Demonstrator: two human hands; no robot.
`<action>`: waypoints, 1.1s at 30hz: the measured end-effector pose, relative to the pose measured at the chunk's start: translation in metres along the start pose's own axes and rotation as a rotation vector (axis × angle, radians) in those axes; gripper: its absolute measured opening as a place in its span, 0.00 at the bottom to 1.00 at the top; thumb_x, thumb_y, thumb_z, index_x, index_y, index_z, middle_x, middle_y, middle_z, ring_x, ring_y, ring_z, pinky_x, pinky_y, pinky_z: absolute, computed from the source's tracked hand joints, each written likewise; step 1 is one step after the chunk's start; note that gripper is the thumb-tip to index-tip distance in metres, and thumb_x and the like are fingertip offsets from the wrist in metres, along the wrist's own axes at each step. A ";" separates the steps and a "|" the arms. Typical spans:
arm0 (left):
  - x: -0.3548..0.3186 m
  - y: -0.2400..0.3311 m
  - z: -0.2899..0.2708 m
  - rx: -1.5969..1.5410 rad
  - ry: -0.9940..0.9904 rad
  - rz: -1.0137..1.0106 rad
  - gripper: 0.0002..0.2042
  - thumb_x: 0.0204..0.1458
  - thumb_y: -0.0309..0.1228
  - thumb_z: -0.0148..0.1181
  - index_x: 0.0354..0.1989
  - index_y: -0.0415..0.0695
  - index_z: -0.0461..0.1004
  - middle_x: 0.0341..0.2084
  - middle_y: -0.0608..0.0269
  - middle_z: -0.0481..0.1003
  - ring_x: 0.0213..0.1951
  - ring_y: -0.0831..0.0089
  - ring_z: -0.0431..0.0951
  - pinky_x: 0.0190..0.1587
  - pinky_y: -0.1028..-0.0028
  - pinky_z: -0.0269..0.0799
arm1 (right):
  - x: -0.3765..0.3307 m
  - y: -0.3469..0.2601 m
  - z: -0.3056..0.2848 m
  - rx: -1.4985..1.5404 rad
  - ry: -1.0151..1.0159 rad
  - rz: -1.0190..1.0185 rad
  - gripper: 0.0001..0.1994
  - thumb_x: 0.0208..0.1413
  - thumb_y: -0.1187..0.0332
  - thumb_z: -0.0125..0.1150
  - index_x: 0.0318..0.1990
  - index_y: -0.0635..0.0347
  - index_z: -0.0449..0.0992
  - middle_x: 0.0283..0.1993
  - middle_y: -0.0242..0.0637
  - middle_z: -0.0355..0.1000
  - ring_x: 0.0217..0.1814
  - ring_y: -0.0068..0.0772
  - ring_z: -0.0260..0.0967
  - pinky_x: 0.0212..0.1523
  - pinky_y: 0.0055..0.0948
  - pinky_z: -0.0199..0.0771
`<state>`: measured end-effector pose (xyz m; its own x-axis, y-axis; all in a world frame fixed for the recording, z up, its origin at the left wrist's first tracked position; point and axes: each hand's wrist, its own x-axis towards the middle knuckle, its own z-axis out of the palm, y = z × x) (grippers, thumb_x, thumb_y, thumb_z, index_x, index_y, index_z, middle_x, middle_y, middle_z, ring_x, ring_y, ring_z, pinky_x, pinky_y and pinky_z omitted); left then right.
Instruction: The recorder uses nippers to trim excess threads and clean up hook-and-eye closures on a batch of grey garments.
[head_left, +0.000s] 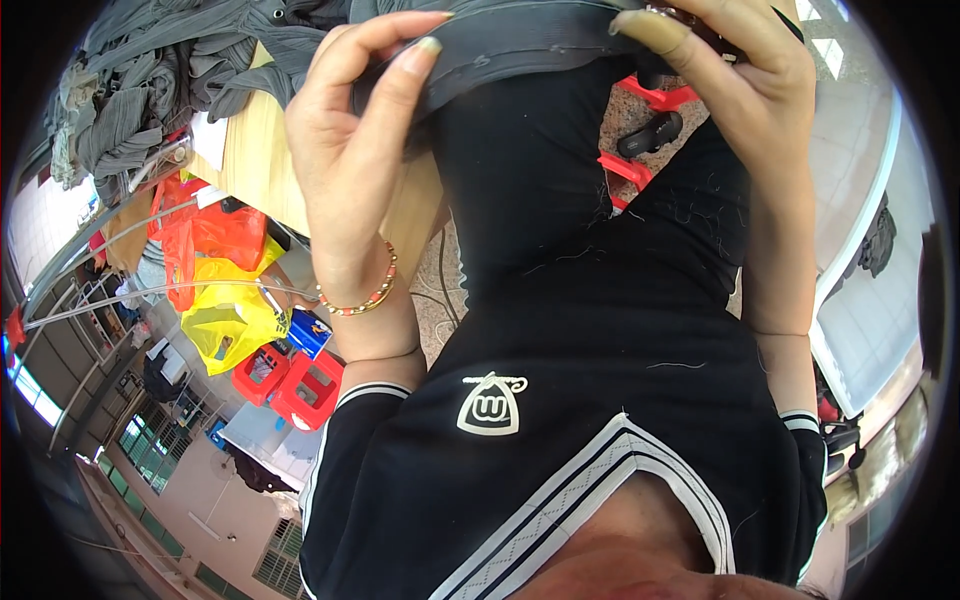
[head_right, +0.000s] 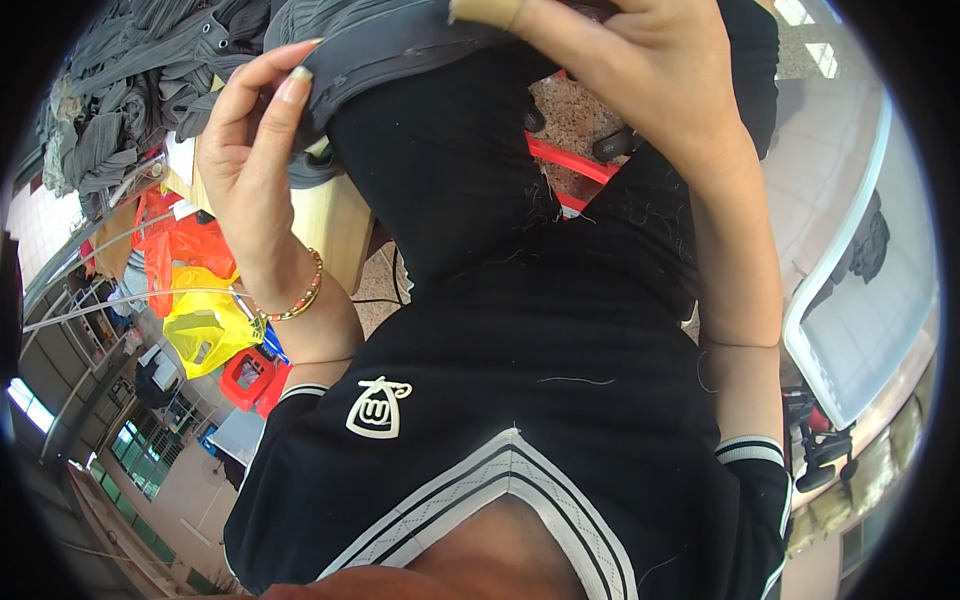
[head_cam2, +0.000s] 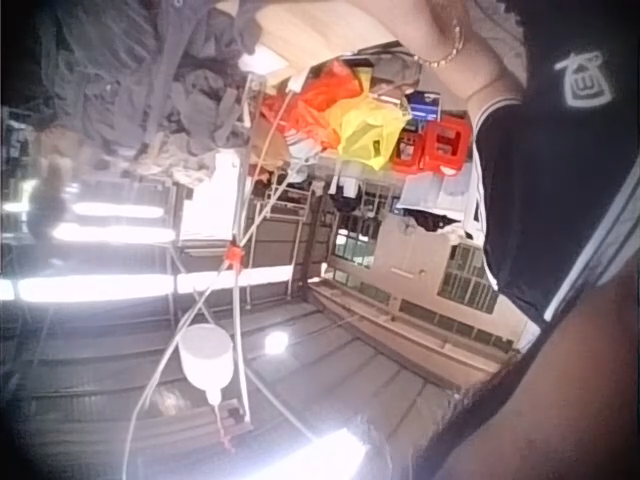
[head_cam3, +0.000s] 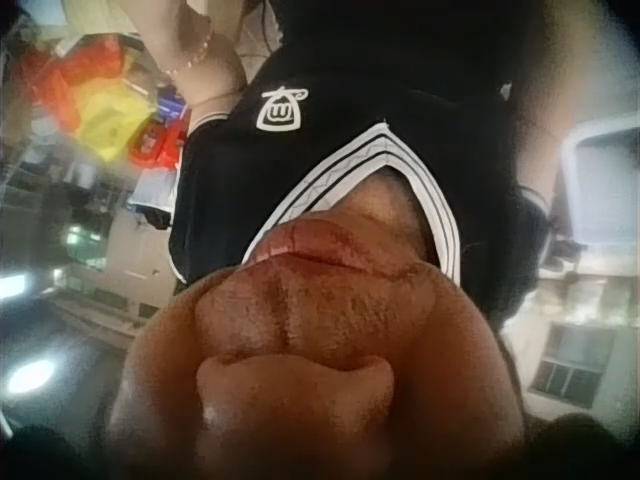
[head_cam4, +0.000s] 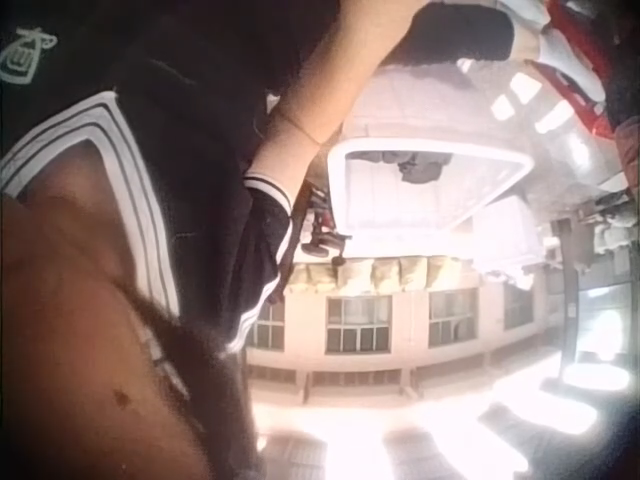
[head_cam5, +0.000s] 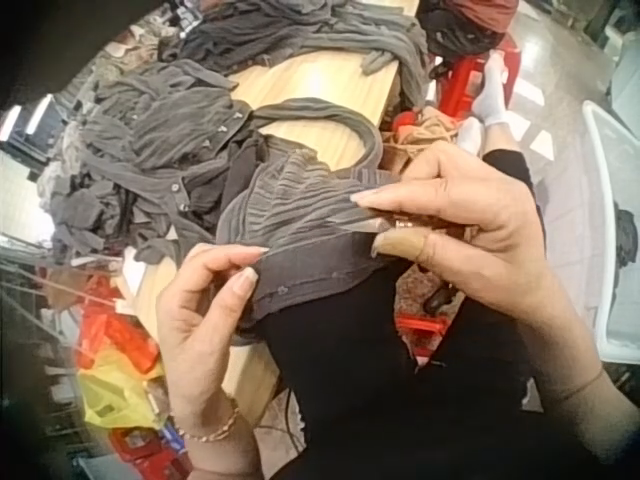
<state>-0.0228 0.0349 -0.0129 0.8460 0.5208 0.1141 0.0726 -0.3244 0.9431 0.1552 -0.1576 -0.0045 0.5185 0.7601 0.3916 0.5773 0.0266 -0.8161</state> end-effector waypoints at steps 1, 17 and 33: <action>0.001 -0.002 -0.006 -0.021 -0.026 -0.015 0.08 0.60 0.21 0.62 0.47 0.38 0.81 0.35 0.74 0.72 0.38 0.87 0.69 0.42 0.86 0.62 | -0.003 0.005 -0.002 0.021 0.016 0.032 0.18 0.49 0.79 0.73 0.50 0.65 0.83 0.36 0.31 0.73 0.36 0.22 0.67 0.36 0.20 0.66; -0.004 -0.010 -0.013 0.201 0.096 0.064 0.08 0.55 0.23 0.67 0.43 0.40 0.82 0.37 0.68 0.77 0.41 0.79 0.74 0.47 0.80 0.66 | -0.031 -0.001 0.012 0.029 -0.012 0.074 0.23 0.46 0.76 0.77 0.53 0.63 0.82 0.37 0.32 0.68 0.33 0.22 0.63 0.33 0.20 0.61; 0.010 0.014 0.024 0.329 -0.011 0.319 0.06 0.56 0.22 0.66 0.40 0.36 0.79 0.41 0.61 0.77 0.47 0.74 0.76 0.52 0.77 0.68 | -0.038 0.010 0.011 0.069 0.133 0.161 0.20 0.49 0.77 0.75 0.52 0.65 0.82 0.38 0.33 0.72 0.38 0.24 0.67 0.39 0.21 0.65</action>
<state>-0.0012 0.0166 -0.0057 0.8589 0.3461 0.3776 -0.0300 -0.7019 0.7117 0.1341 -0.1788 -0.0321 0.6814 0.6662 0.3030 0.4385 -0.0401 -0.8978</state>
